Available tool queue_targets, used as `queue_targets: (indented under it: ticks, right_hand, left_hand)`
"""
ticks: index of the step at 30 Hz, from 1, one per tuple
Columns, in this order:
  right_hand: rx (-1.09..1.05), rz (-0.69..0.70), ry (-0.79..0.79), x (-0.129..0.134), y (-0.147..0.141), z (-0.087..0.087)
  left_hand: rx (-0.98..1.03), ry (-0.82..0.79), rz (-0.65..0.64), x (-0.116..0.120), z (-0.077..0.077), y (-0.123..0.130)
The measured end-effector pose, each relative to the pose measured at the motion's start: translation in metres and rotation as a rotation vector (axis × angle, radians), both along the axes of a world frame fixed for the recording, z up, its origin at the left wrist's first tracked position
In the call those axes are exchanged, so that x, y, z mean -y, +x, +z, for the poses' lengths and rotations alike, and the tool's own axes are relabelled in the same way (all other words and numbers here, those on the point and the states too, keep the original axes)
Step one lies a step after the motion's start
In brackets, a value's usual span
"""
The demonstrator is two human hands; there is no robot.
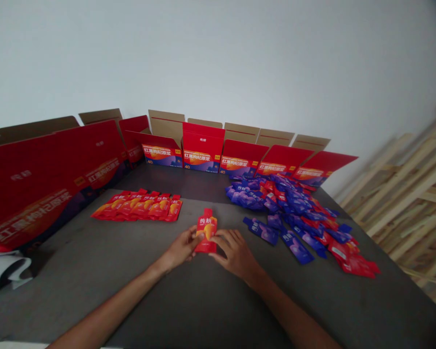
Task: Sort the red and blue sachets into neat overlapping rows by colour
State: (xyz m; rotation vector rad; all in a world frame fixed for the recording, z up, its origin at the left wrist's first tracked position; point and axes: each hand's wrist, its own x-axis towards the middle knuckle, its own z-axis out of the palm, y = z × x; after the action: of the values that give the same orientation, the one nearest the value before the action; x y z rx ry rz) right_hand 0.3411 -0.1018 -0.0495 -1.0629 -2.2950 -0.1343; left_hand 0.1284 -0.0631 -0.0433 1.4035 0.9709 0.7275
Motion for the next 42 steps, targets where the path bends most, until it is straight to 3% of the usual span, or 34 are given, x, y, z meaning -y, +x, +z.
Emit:
queue_targets:
  ticks: [5, 8, 12, 17, 20, 27, 34, 38, 42]
  right_hand:
    - [0.150, 0.104, -0.049, -0.003, 0.002, -0.006]
    - [0.214, 0.144, -0.069, -0.004, 0.002, -0.009]
    - [0.252, 0.197, -0.086, -0.006, 0.002, -0.012]
    - [0.215, 0.197, -0.085, -0.006, 0.002, -0.014]
    - [0.117, 0.158, -0.042, -0.005, 0.004, -0.011]
    - [-0.090, 0.057, 0.032, -0.006, 0.010, -0.003]
    - [-0.138, 0.040, 0.019, -0.007, 0.014, -0.004]
    - [-0.148, 0.060, -0.006, -0.006, 0.014, -0.005]
    - [-0.156, 0.065, -0.020, -0.005, 0.013, -0.008]
  left_hand:
    - [-0.277, 0.331, -0.072, -0.003, -0.002, -0.009]
    - [-0.562, 0.475, -0.016, 0.002, -0.009, -0.010]
    - [-0.777, 0.564, 0.050, 0.015, -0.011, -0.003]
    - [-0.941, 0.614, 0.006, 0.032, 0.003, 0.011]
    - [-0.983, 0.686, 0.028, 0.036, 0.003, 0.014]
    - [-0.970, 0.814, 0.080, 0.035, -0.017, 0.017]
    - [-0.992, 0.783, 0.035, 0.031, -0.017, 0.015]
    - [-0.971, 0.780, 0.142, 0.020, -0.006, -0.001]
    - [-1.060, 0.737, 0.339, -0.006, 0.024, -0.039]
